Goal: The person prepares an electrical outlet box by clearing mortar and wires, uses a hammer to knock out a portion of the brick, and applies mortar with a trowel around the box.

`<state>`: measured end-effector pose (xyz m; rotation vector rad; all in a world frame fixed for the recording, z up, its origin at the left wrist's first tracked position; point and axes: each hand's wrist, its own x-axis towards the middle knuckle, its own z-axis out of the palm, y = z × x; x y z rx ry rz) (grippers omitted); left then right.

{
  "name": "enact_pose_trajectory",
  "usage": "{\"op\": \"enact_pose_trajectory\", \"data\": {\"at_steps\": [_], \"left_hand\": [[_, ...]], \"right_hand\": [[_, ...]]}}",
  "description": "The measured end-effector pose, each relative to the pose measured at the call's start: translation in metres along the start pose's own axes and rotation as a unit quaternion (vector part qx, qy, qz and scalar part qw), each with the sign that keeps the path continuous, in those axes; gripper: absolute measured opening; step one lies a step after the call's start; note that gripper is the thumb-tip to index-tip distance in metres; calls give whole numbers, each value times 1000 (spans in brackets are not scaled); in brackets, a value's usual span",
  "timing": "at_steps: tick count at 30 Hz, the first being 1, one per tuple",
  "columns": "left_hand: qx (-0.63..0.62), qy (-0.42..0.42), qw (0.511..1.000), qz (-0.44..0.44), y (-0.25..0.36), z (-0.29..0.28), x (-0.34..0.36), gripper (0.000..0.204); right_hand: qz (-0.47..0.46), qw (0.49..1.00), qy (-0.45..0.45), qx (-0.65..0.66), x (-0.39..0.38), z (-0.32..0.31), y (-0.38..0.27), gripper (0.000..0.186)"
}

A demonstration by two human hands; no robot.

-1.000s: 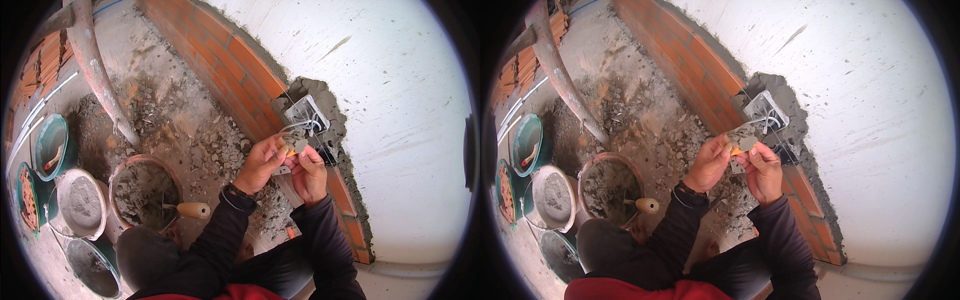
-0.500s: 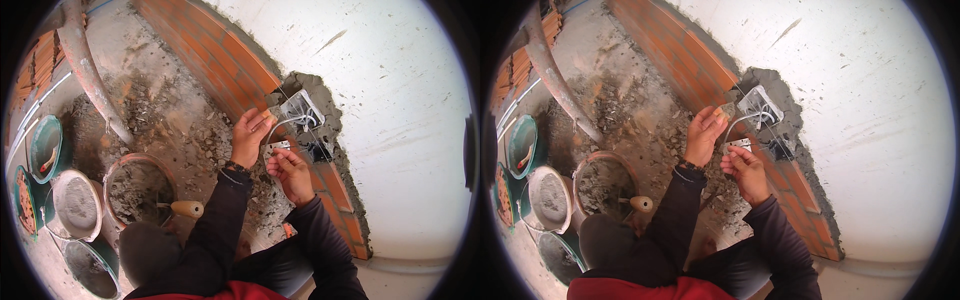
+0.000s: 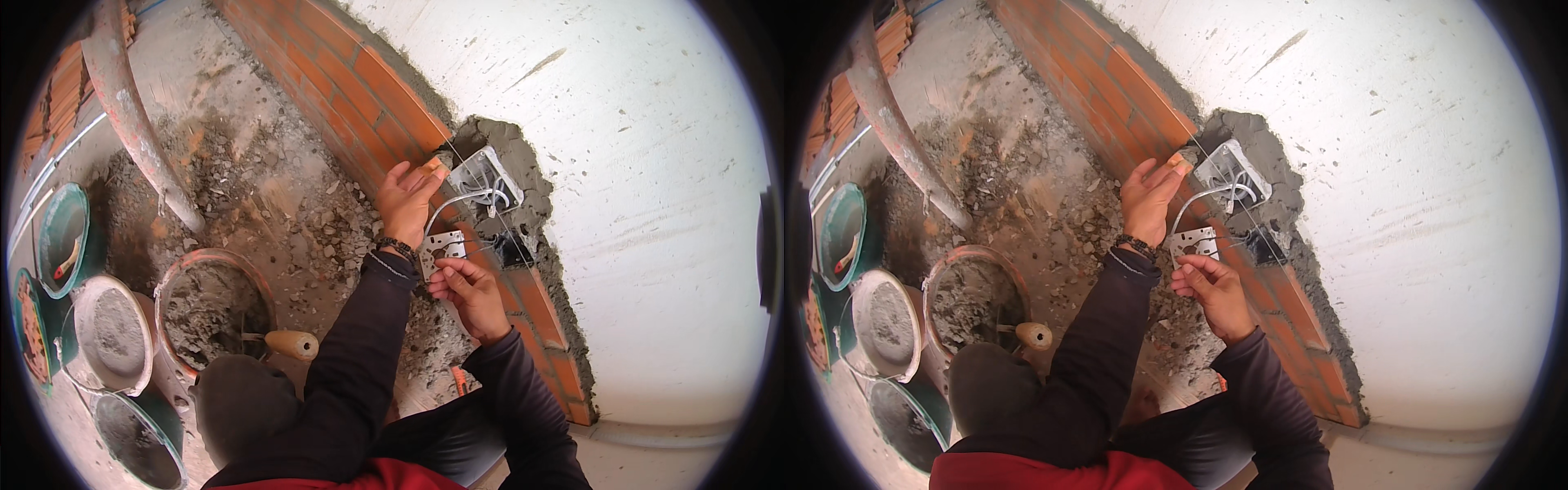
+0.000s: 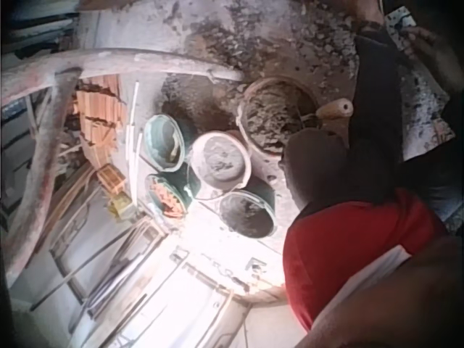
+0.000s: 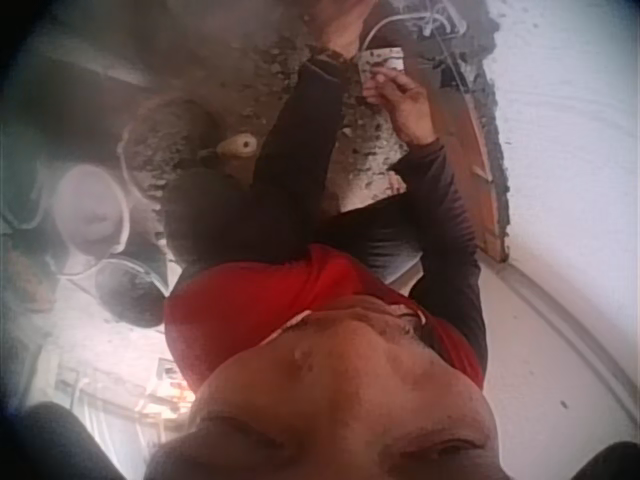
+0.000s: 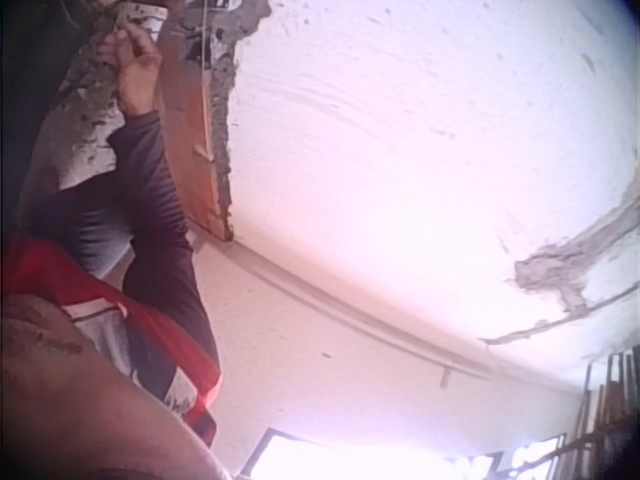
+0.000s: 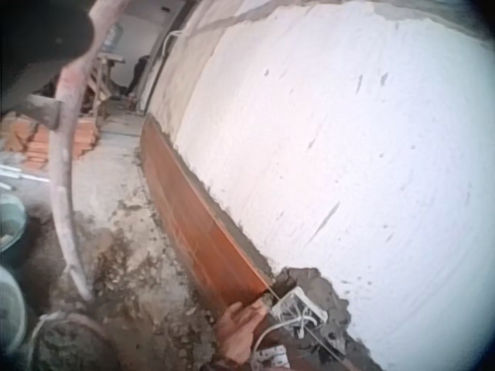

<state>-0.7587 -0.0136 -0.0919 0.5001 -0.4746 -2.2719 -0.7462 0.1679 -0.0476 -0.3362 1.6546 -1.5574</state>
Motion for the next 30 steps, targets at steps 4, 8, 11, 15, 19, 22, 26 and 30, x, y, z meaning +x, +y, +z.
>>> {"op": "enact_pose_trajectory", "data": {"at_steps": [4, 8, 11, 15, 19, 22, 26, 30], "left_hand": [[22, 18, 1000, -13, 3, 8, 1, 69], [41, 22, 999, -6, 5, 11, 2, 74], [53, 27, 998, -13, 8, 14, 2, 75], [87, 64, 994, -20, 5, 15, 9, 75], [52, 72, 996, 0, -2, 18, 11, 76], [62, 84, 995, -2, -4, 20, 11, 72], [64, 76, 995, -1, -6, 18, 16, 66], [74, 76, 994, -7, -4, 21, 15, 62]], "right_hand": [[3, 1000, -3, -16, -1, -2, 0, 28], [2, 1000, -5, -20, -1, -3, 0, 28], [2, 1000, -3, -24, 0, -5, 1, 28], [2, 1000, -4, -22, 0, -5, 1, 28], [4, 999, 0, -34, 1, -4, 2, 26], [5, 999, 2, -33, 1, -4, 1, 27], [4, 999, 6, -32, 1, -4, 1, 28], [5, 1000, 5, -30, 3, -4, 1, 28]]}}
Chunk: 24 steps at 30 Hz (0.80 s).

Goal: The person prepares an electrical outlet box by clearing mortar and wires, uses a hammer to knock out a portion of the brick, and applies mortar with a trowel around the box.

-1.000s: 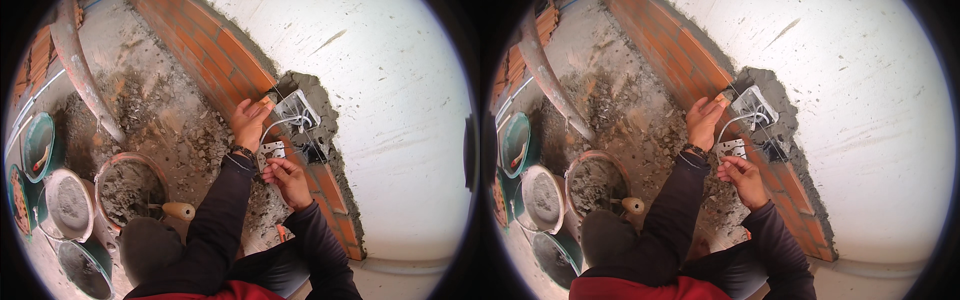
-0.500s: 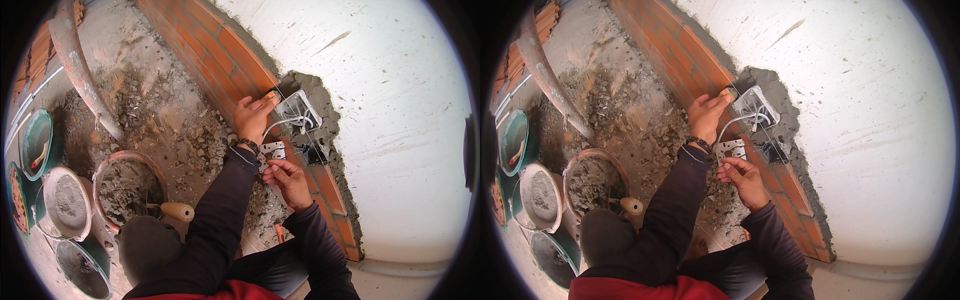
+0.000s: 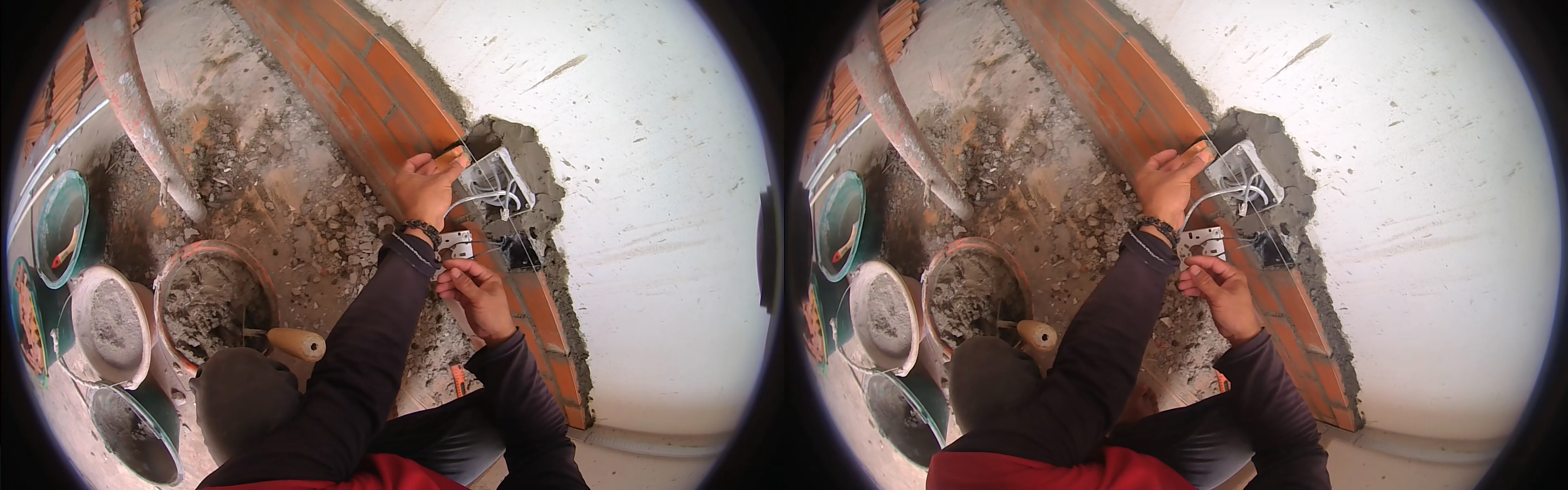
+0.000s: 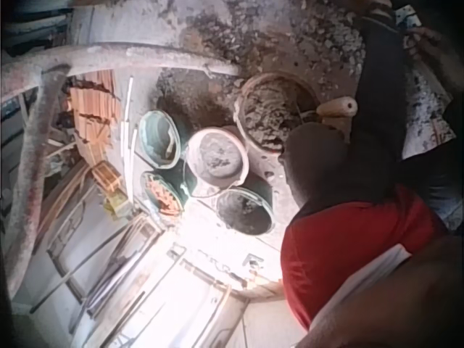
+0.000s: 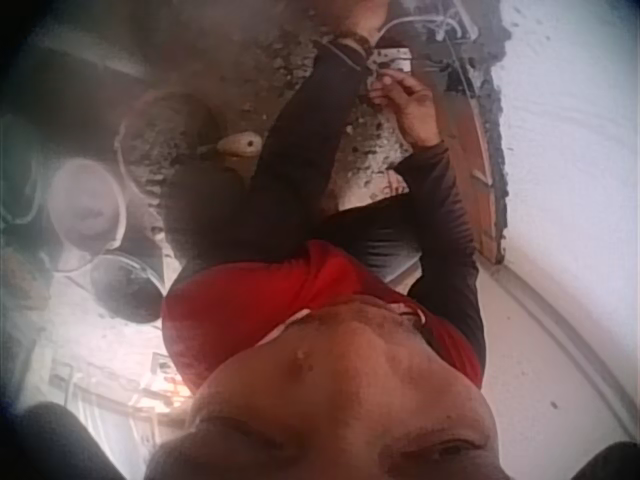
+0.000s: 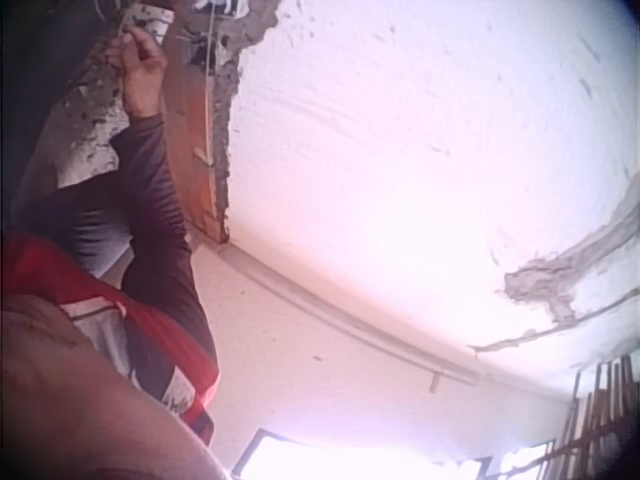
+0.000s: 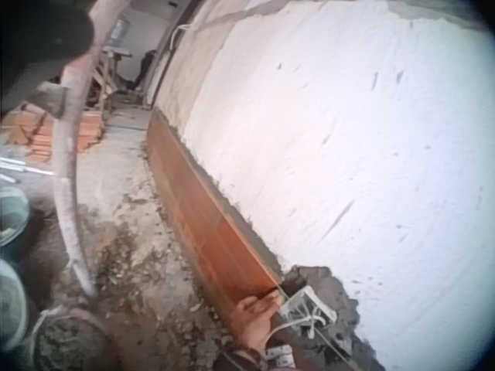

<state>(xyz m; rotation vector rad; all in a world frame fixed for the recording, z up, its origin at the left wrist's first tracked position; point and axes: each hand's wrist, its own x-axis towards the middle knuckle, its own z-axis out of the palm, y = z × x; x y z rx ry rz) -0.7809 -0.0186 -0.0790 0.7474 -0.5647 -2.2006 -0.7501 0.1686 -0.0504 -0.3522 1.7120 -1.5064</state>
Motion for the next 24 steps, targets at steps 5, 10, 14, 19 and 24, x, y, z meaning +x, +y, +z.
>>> {"op": "enact_pose_trajectory", "data": {"at_steps": [5, 10, 14, 19, 24], "left_hand": [[22, 11, 1000, -2, 2, 3, 1, 58], [37, 41, 998, 9, 0, 4, 1, 56], [59, 54, 997, -4, 8, 8, -6, 58], [54, 78, 996, 8, 0, 9, 1, 62], [54, 91, 994, 33, -11, 11, 7, 64]], "right_hand": [[-4, 1000, -4, 1, 2, 0, 1, 28], [-2, 1000, -1, -8, 2, 4, -1, 28], [-8, 1000, 3, -10, 0, 2, 0, 28], [-12, 1000, 7, -16, -1, 5, -2, 28], [-25, 999, 12, -24, -1, 5, -3, 28]]}}
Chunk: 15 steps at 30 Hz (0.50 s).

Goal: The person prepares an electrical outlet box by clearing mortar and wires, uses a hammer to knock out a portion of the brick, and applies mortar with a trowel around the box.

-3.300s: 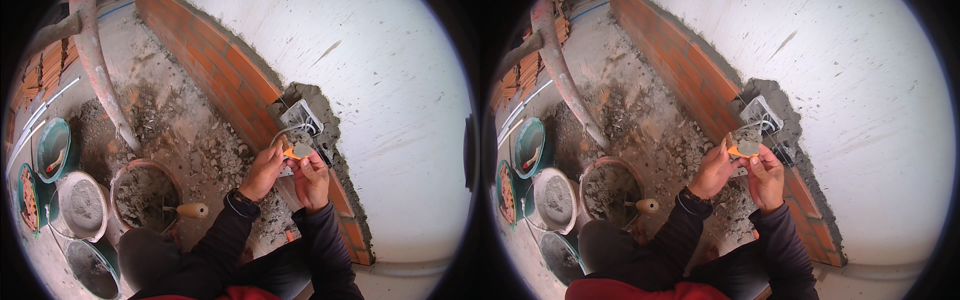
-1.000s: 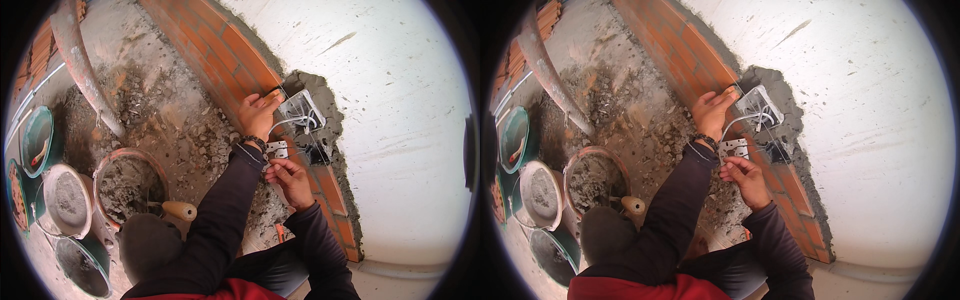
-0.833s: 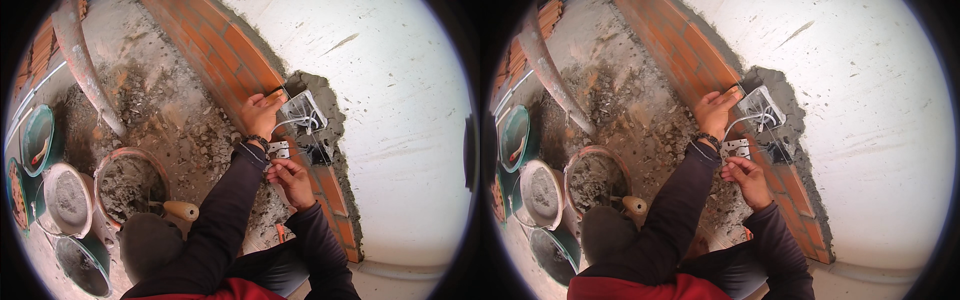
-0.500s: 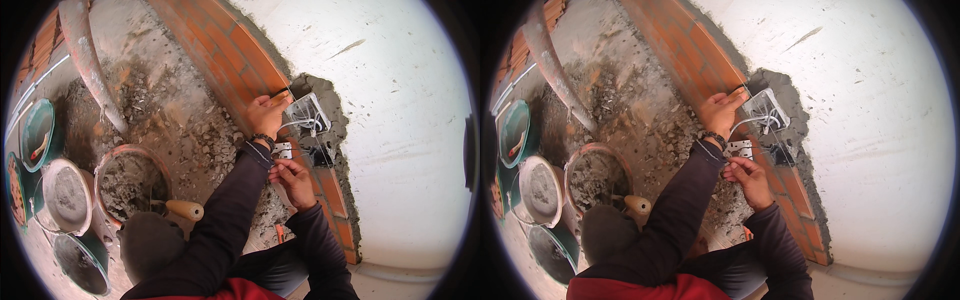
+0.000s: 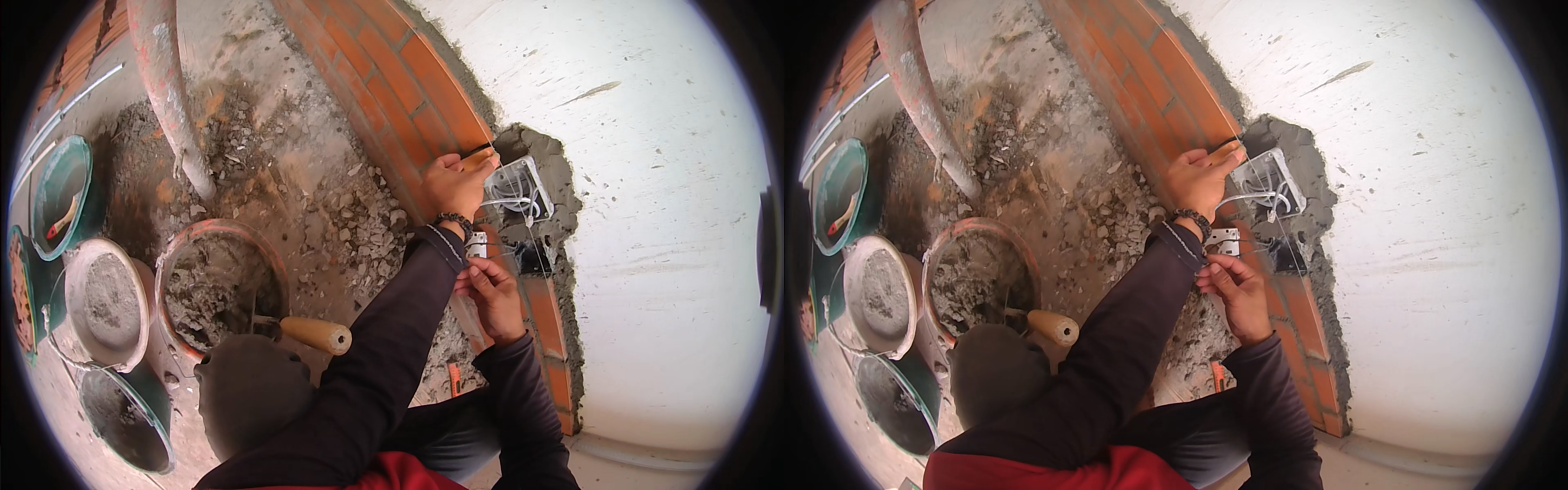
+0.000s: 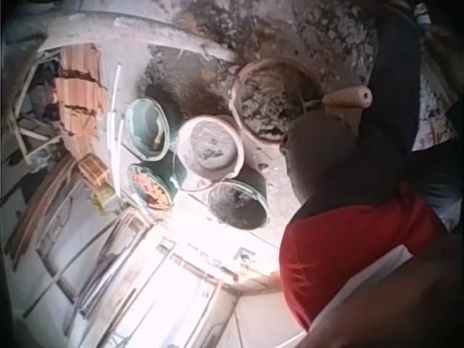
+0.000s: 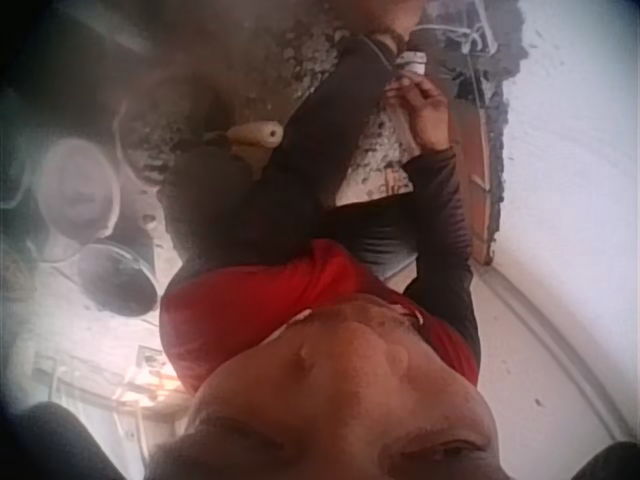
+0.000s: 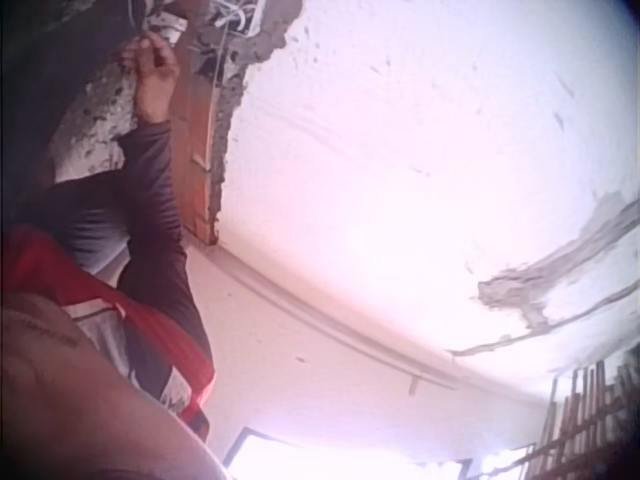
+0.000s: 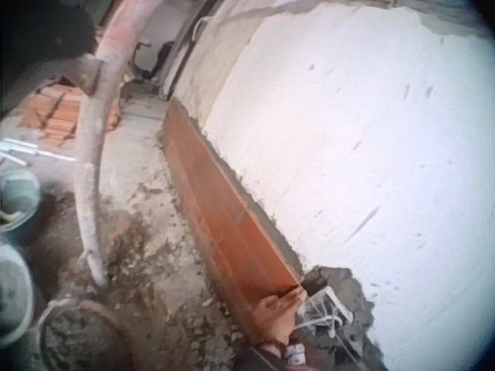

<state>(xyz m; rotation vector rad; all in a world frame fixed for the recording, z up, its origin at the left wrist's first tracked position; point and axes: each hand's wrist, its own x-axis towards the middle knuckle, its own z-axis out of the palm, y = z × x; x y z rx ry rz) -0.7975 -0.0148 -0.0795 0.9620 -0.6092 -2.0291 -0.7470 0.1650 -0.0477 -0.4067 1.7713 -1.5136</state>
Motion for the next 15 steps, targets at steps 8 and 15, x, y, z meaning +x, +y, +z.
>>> {"op": "enact_pose_trajectory", "data": {"at_steps": [8, 15], "left_hand": [[46, 23, 999, 9, -3, 2, 2, 64], [78, 36, 996, 7, -8, 5, 3, 61]], "right_hand": [[-2, 1000, 5, -12, 0, 2, -4, 27], [-16, 999, 14, -30, -2, 5, -5, 27]]}}
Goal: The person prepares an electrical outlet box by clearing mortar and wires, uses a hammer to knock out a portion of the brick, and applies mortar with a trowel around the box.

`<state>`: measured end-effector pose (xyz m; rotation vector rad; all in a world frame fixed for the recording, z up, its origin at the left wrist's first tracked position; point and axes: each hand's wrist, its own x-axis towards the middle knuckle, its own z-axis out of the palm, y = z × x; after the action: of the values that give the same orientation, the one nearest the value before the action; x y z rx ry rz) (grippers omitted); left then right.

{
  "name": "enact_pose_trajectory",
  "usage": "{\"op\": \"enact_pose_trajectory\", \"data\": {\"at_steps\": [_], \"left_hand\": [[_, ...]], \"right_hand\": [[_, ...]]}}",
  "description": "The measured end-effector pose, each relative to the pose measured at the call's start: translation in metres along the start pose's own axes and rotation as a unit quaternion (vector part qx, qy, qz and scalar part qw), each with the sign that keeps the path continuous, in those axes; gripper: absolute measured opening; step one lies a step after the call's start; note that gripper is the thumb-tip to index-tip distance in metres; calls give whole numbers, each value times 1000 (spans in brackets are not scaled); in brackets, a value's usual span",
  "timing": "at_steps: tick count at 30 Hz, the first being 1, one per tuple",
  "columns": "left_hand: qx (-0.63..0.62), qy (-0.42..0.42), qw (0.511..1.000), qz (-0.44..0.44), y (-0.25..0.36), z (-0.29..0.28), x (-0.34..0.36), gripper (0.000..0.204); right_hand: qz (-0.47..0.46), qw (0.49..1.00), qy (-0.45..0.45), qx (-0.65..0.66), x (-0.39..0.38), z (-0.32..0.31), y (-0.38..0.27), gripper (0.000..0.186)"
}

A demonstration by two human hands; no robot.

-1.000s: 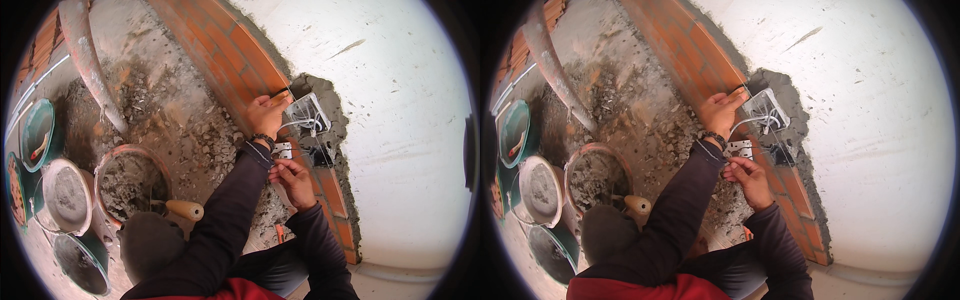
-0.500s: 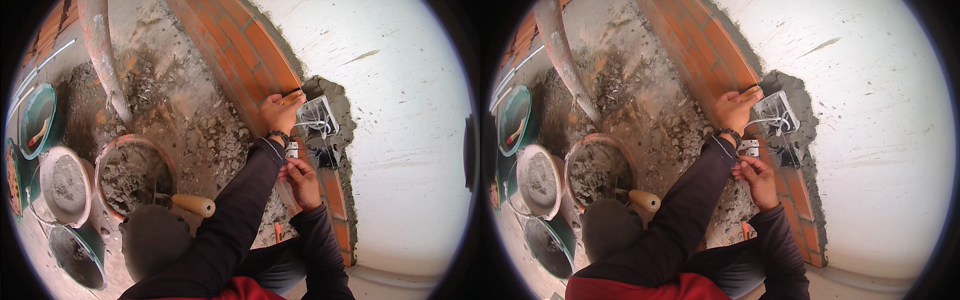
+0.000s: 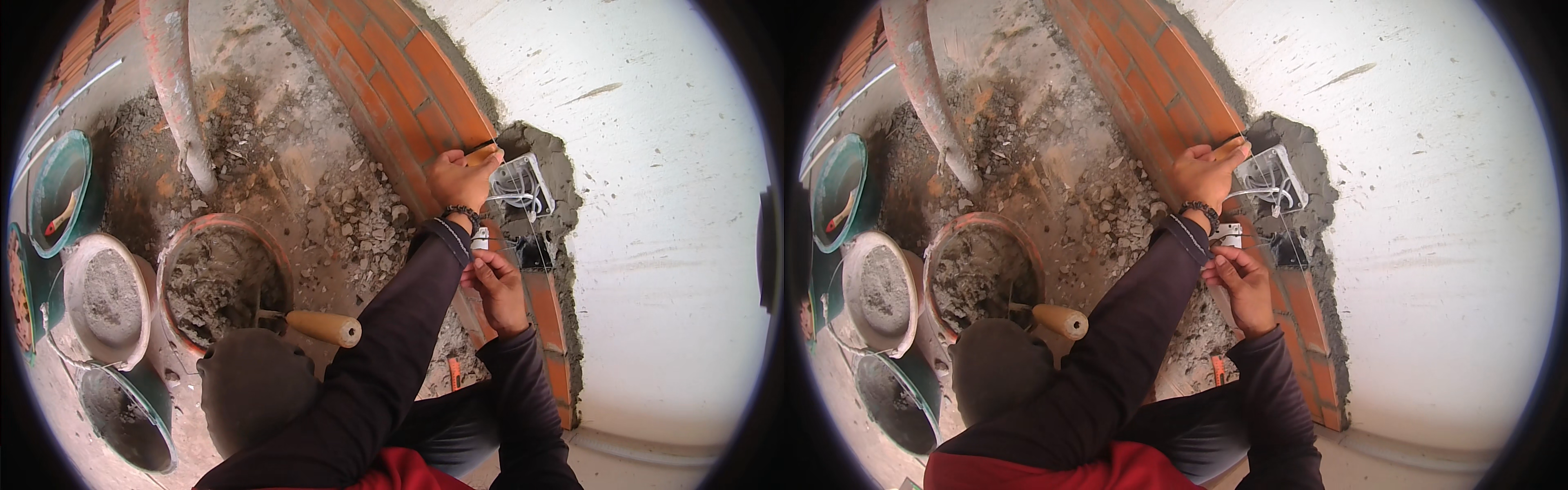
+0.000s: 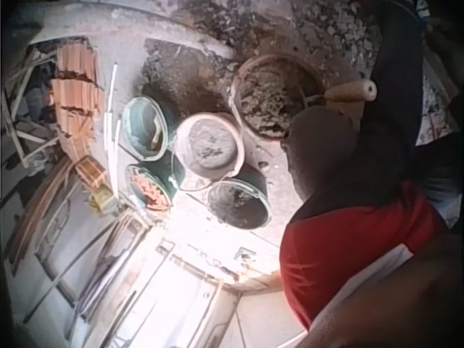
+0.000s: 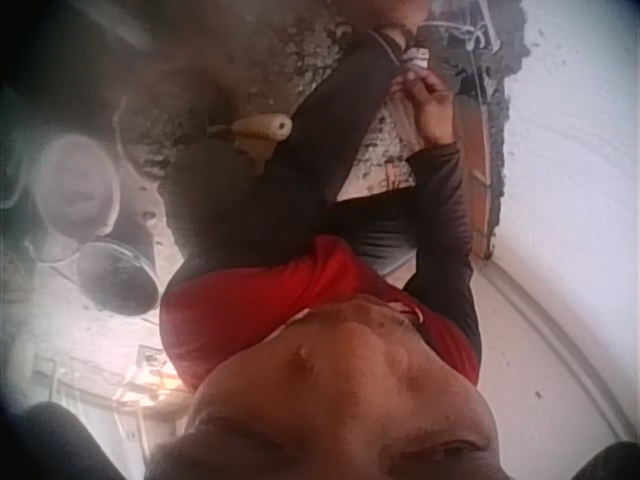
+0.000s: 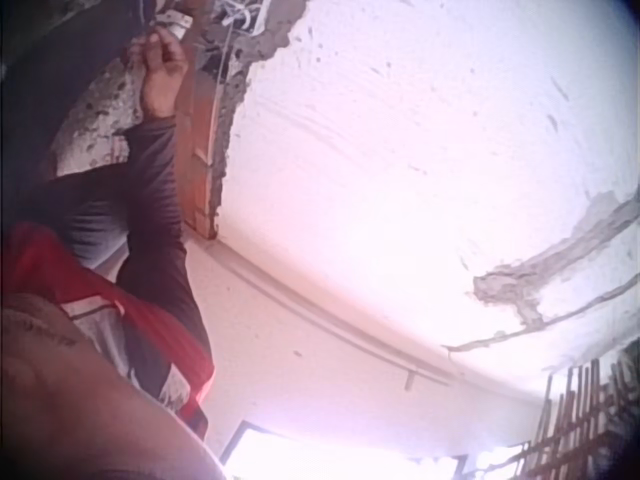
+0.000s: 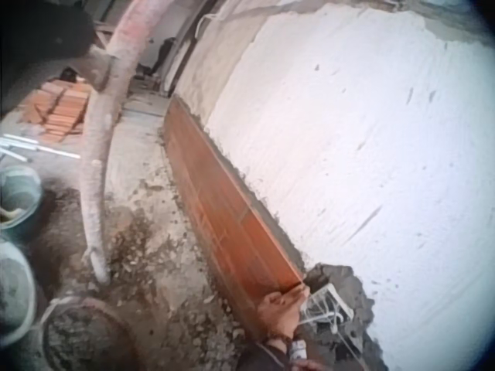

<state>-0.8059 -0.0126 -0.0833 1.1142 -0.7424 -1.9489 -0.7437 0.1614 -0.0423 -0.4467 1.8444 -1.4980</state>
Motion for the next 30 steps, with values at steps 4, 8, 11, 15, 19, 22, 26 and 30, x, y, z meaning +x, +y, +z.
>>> {"op": "enact_pose_trajectory", "data": {"at_steps": [4, 8, 11, 15, 19, 22, 26, 30], "left_hand": [[-14, 2, 1000, 9, 0, 0, 2, 59], [-48, -21, 999, 4, -2, 0, -2, 55], [-59, -26, 998, -3, 2, -3, -3, 51], [-36, -20, 999, 14, -1, -5, -4, 47], [-18, -18, 1000, 11, -3, -5, -5, 46], [-14, -25, 1000, 2, -1, -5, -5, 46], [-28, -19, 999, 9, -1, -6, -4, 45], [-56, -14, 998, 22, -8, -4, -1, 45]], "right_hand": [[-4, 1000, 5, -30, -1, 4, -3, 25], [-24, 998, 8, -57, -4, -2, -3, 26], [-32, 997, 13, -68, -5, -6, -8, 25], [-39, 997, 16, -69, -8, -10, -8, 24], [-35, 996, 16, -78, -9, -13, -6, 24], [-33, 996, 14, -78, -11, -15, -5, 24], [-29, 996, 12, -78, -11, -17, -3, 25], [-28, 996, 5, -80, -12, -17, -4, 25]]}}
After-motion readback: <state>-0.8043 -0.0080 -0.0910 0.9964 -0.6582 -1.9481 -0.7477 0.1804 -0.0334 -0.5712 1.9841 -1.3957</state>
